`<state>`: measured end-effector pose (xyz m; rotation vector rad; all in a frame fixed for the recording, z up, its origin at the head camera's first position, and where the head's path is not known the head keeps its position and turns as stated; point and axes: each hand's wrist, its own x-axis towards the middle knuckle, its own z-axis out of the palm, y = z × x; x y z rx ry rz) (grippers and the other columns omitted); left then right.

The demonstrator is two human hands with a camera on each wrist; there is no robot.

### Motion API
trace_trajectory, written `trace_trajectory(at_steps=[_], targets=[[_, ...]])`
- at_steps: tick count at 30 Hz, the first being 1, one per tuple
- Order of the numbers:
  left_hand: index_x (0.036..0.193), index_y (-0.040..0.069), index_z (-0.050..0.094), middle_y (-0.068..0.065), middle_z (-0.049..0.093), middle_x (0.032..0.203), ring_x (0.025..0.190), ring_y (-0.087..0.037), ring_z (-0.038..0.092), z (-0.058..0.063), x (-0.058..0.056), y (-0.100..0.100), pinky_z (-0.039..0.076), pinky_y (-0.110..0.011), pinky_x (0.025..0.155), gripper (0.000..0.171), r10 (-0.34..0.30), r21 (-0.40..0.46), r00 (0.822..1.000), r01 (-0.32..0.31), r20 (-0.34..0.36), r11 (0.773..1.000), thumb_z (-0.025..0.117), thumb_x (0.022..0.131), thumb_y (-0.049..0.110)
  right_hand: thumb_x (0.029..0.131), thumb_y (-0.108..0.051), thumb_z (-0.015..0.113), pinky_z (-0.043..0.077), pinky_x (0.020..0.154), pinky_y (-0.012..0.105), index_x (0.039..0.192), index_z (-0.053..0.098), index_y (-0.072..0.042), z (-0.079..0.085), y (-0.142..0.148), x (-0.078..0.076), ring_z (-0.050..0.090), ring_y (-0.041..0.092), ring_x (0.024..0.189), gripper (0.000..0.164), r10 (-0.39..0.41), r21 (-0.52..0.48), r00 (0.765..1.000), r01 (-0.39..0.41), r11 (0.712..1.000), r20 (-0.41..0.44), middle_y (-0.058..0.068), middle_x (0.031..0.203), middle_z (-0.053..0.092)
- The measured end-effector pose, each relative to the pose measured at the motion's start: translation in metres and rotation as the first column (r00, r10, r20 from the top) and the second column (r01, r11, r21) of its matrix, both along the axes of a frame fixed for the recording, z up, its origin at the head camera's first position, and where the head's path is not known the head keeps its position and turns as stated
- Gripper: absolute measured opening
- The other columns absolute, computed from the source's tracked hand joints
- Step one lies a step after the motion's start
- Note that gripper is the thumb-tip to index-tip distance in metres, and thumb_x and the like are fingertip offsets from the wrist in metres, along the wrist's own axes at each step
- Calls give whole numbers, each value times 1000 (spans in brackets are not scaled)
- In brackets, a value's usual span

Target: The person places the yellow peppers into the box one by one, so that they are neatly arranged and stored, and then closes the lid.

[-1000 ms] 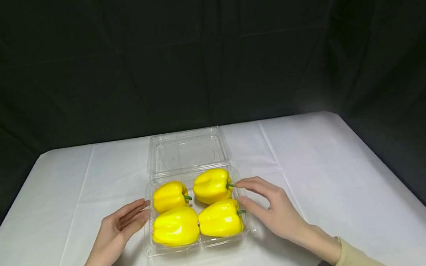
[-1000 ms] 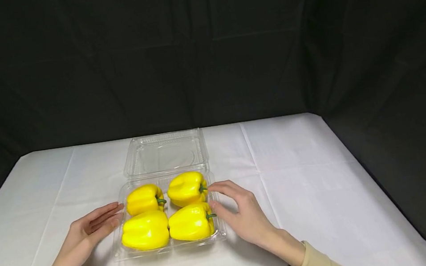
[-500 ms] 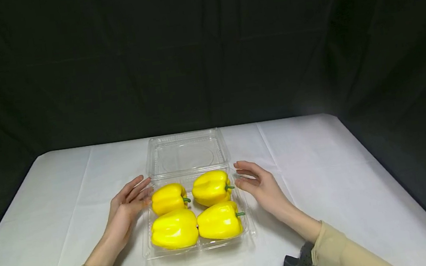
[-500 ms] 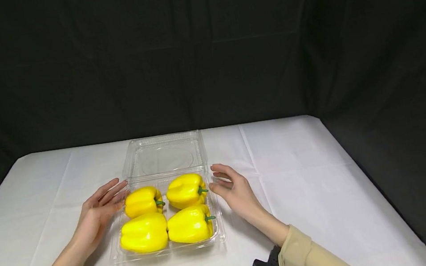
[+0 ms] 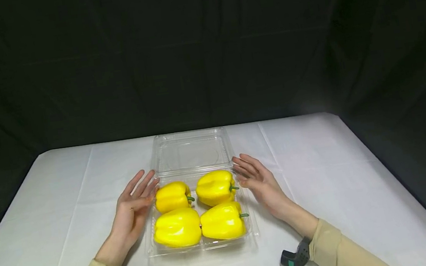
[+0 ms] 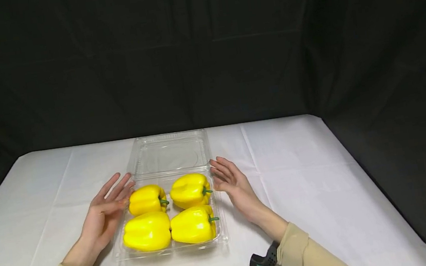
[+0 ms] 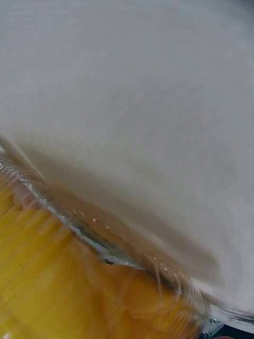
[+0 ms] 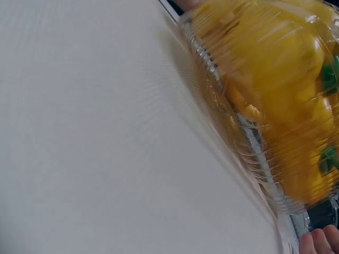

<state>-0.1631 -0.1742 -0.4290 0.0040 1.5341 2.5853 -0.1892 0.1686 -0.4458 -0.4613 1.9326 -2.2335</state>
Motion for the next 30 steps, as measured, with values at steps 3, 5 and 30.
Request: trace_trajectory(at_steps=[3,5,30], targets=[[160,7,9,-15,20,165,144,-21,39,-2,-1,-1,37,-29,115,80,-29,51,1000,29,-10,998,34,89,-22,93,8,50,37,116,31,157,20,-4,0,1,1,26,36,149,72,22,-69,1000,-21,997,13,17,163,26],[160,7,8,-15,18,166,144,-21,39,-3,-1,-2,35,-30,116,80,-39,75,999,39,-10,996,34,90,-22,93,9,50,37,116,33,156,22,-7,0,2,1,26,35,149,71,30,-96,999,-28,995,15,17,164,24],[156,13,23,4,49,142,133,-12,48,-8,-1,-4,40,-27,113,73,-17,64,1000,17,-4,998,39,93,-19,90,11,57,40,114,37,150,35,-1,-2,1,2,42,27,139,65,-23,-102,999,18,995,-48,11,150,45]])
